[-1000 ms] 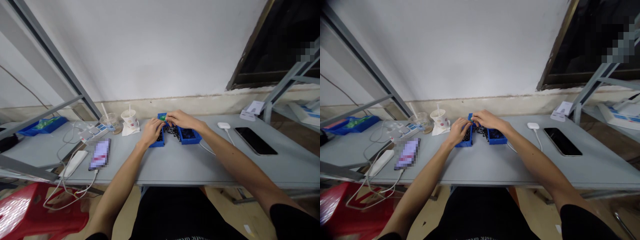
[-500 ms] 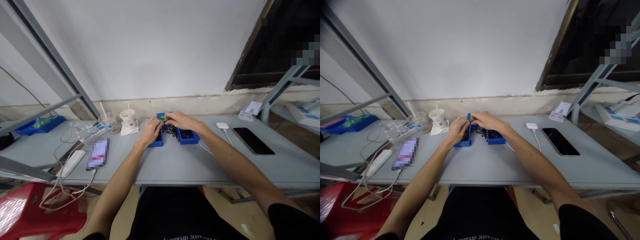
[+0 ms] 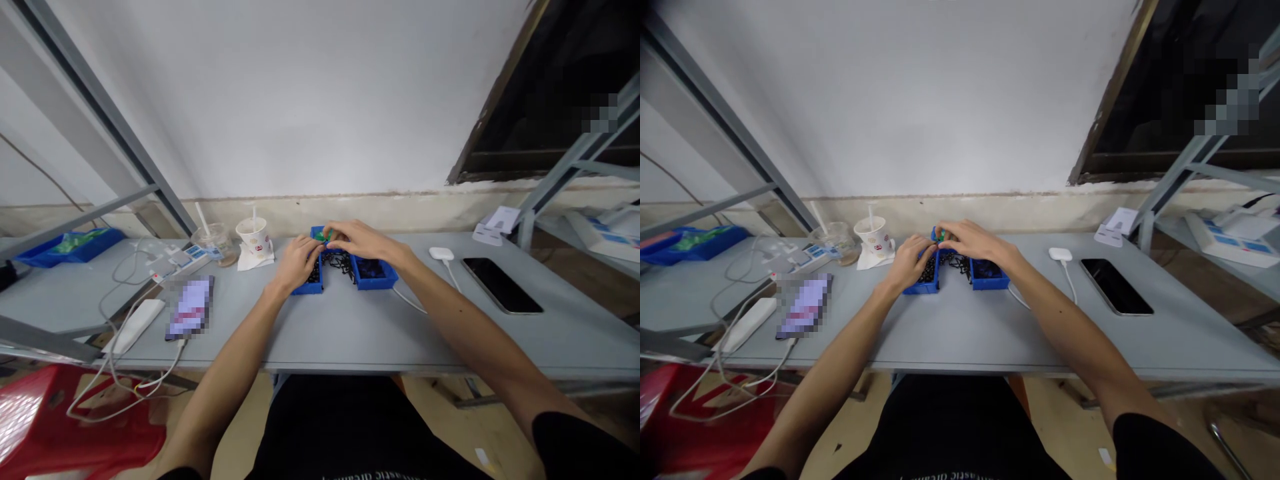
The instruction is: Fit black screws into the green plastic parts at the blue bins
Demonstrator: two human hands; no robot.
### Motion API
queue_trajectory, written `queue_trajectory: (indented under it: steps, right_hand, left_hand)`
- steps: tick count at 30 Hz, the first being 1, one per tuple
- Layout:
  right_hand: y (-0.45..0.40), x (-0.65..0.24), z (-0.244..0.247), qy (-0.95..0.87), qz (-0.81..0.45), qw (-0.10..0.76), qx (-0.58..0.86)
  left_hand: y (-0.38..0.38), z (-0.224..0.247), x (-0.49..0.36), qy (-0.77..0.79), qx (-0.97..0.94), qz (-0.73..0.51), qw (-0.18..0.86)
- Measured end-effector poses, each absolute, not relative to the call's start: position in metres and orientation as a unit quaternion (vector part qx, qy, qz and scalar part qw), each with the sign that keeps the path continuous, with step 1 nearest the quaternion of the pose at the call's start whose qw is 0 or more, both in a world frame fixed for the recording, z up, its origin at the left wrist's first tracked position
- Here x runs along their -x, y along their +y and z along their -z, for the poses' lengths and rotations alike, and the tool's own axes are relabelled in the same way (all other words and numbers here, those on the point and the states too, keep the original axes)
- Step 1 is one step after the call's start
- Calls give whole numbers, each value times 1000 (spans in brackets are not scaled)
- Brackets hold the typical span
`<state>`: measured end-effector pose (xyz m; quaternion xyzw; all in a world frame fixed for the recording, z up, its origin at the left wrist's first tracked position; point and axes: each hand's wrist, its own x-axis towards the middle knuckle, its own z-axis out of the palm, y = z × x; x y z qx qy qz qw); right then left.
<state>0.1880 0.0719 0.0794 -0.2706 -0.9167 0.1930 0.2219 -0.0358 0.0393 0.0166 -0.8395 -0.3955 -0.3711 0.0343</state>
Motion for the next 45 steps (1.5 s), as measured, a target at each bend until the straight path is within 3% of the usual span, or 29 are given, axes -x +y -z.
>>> queue_trajectory:
  steps: [6, 12, 15, 17, 21, 28, 30, 39, 45]
  right_hand:
    - [71, -186, -88, -927, -148, 187, 289]
    - [82, -241, -116, -879, -124, 187, 421]
    - [95, -266, -119, -864, -146, 120, 467]
    - [99, -268, -116, -869, -167, 94, 456]
    - [95, -239, -104, -892, -167, 129, 400]
    - [76, -180, -59, -918, -278, -76, 271]
    - [72, -173, -50, -921, -269, -100, 263]
    - [60, -165, -59, -923, -202, -158, 287]
    - [61, -165, -60, -917, -204, -129, 318]
  left_hand:
    - [39, -16, 35, -389, 843, 371, 25]
    - [36, -19, 37, -396, 841, 367, 36]
    - [36, -20, 36, -388, 844, 368, 38]
    - [36, -20, 35, -382, 846, 370, 37]
    - [35, -19, 35, -380, 847, 369, 37]
    - [36, -21, 36, -417, 830, 363, 66]
    - [36, -21, 36, -419, 830, 363, 68]
    - [35, -19, 35, -451, 821, 345, 63]
    - [35, -20, 35, -447, 823, 345, 58]
